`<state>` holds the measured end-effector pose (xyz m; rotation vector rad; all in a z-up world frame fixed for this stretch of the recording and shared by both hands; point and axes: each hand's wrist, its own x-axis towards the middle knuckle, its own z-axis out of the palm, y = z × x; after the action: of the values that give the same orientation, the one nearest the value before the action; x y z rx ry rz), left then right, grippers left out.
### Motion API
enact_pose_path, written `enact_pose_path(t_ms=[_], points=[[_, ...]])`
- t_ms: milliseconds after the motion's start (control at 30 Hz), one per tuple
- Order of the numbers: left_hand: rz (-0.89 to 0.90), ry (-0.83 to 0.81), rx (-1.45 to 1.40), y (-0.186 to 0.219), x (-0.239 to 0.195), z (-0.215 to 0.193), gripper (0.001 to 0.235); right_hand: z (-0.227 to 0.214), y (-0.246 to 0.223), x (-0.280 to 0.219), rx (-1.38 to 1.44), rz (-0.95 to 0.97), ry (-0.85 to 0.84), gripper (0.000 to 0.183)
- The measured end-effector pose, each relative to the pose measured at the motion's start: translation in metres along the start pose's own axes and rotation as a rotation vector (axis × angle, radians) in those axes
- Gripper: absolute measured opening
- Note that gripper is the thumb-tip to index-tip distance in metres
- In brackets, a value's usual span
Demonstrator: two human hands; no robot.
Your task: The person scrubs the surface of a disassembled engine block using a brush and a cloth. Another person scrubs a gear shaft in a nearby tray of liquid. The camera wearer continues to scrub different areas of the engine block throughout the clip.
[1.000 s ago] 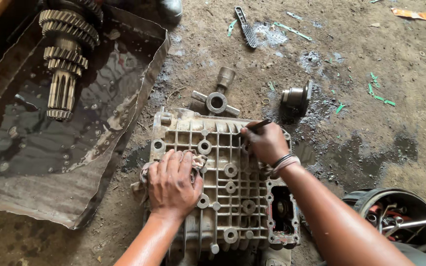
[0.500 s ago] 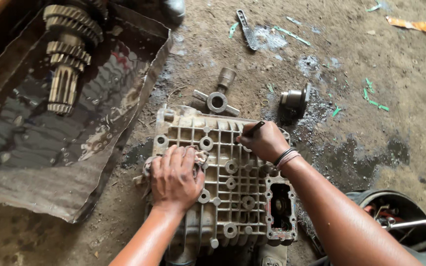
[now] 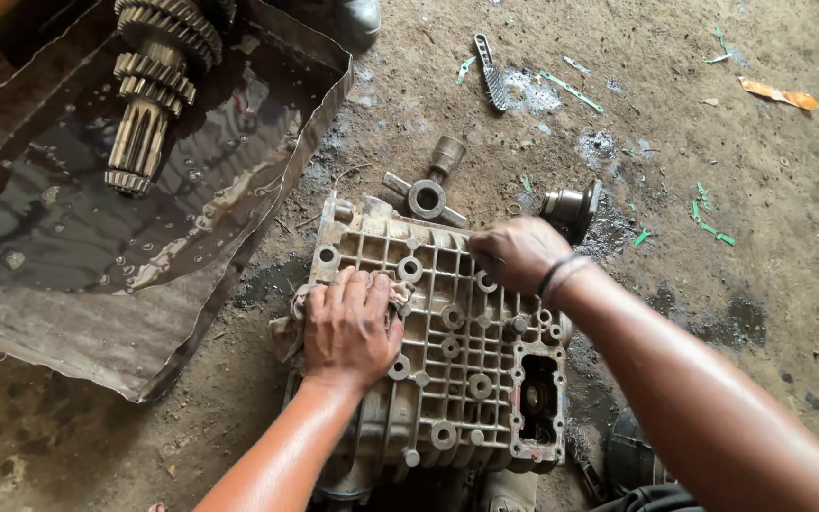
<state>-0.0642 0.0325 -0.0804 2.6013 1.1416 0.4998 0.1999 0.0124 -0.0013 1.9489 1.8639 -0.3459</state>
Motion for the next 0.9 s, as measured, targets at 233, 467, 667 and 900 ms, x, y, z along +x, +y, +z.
enact_pose_path(t_ms=[233, 467, 667, 900], points=[[0.002, 0.004, 0.000, 0.000, 0.001, -0.002, 0.057, -0.004, 0.003, 0.010, 0.178, -0.063, -0.097, 0.031], [0.004, 0.032, -0.048, -0.001, 0.000, -0.003, 0.055, -0.012, 0.003, 0.008, 0.076, -0.113, 0.040, 0.022], [0.030, 0.047, 0.010, -0.002, -0.001, 0.004, 0.055, -0.010, 0.003, 0.003, 0.194, -0.124, -0.025, 0.027], [0.018, 0.038, -0.022, -0.002, -0.002, 0.004, 0.053, -0.006, -0.002, -0.010, 0.206, -0.356, 0.183, 0.016]])
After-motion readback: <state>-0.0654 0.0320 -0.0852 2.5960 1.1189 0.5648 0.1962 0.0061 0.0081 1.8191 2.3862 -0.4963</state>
